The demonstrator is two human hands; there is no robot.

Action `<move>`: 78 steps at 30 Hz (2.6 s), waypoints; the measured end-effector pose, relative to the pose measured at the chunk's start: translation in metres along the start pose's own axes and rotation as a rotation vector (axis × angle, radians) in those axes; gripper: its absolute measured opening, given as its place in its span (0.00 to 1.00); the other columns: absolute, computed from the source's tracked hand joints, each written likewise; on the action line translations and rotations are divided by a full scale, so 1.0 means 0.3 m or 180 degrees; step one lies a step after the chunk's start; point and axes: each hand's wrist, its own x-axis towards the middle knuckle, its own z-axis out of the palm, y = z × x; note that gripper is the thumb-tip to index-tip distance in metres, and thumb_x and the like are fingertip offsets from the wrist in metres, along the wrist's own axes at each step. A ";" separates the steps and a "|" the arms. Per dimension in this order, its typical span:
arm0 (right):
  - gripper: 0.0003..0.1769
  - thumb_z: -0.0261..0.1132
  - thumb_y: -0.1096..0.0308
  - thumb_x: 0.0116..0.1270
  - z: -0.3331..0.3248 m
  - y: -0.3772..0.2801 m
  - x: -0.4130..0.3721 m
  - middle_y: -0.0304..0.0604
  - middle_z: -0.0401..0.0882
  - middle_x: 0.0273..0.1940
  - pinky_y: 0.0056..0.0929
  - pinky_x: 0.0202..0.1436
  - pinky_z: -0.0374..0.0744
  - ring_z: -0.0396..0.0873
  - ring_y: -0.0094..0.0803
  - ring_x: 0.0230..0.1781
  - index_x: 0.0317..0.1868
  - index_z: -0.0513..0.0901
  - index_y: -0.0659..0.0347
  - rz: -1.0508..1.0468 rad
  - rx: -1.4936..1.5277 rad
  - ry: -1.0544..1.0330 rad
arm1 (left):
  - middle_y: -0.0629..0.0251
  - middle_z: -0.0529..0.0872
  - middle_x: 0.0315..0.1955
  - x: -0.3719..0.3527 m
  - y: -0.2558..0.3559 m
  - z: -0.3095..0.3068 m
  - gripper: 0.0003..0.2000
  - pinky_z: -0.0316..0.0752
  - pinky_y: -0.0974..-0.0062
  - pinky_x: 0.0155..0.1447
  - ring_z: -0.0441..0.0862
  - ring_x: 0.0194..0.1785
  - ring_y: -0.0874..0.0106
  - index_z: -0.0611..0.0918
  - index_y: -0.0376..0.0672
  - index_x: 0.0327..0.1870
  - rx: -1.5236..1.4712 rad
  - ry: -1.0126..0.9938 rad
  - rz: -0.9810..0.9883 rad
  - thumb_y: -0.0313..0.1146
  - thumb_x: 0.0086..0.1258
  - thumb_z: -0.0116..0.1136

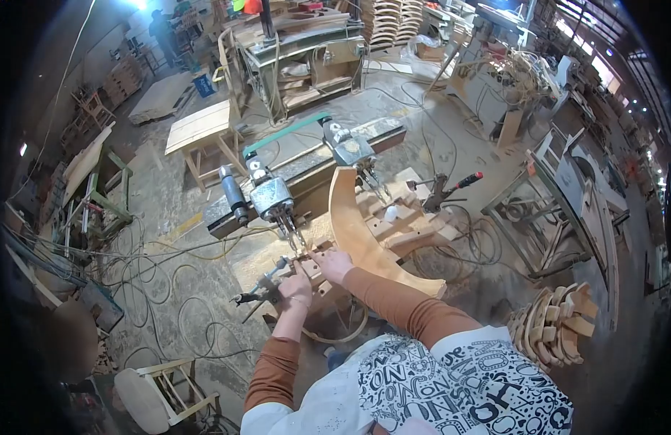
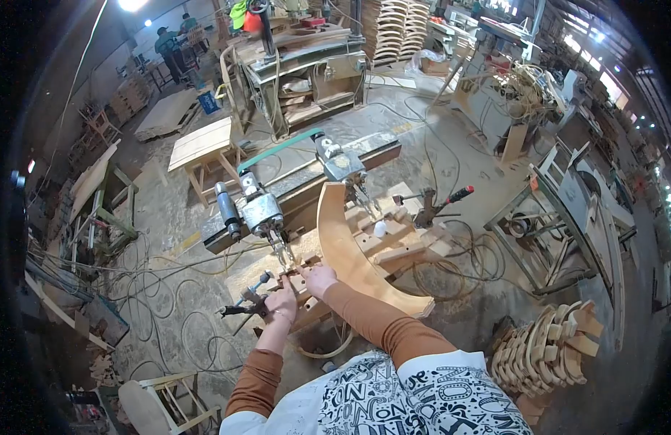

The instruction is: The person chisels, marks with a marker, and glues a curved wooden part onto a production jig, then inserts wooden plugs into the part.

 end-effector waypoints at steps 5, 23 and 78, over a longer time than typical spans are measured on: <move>0.36 0.49 0.67 0.75 -0.013 -0.007 0.008 0.49 0.83 0.58 0.41 0.57 0.81 0.81 0.43 0.60 0.82 0.56 0.43 0.0008 -0.0128 -0.0102 | 0.53 0.91 0.44 0.043 -0.001 0.025 0.34 0.82 0.58 0.49 0.90 0.43 0.58 0.48 0.56 0.84 0.0074 -0.0294 -0.0104 0.34 0.77 0.41; 0.37 0.50 0.70 0.72 0.011 0.019 0.023 0.51 0.85 0.55 0.46 0.53 0.84 0.84 0.45 0.55 0.82 0.55 0.45 0.0052 -0.0301 -0.0113 | 0.59 0.90 0.45 0.050 0.010 0.014 0.31 0.82 0.58 0.46 0.90 0.45 0.60 0.55 0.60 0.82 0.0256 -0.0088 0.0317 0.31 0.78 0.41; 0.43 0.57 0.57 0.72 -0.080 -0.188 0.039 0.47 0.78 0.67 0.55 0.58 0.78 0.82 0.40 0.61 0.84 0.47 0.47 0.1097 0.0012 -0.0913 | 0.44 0.90 0.37 0.070 -0.076 0.000 0.33 0.84 0.59 0.44 0.90 0.41 0.52 0.62 0.18 0.69 -0.0915 -0.0240 0.1259 0.39 0.72 0.51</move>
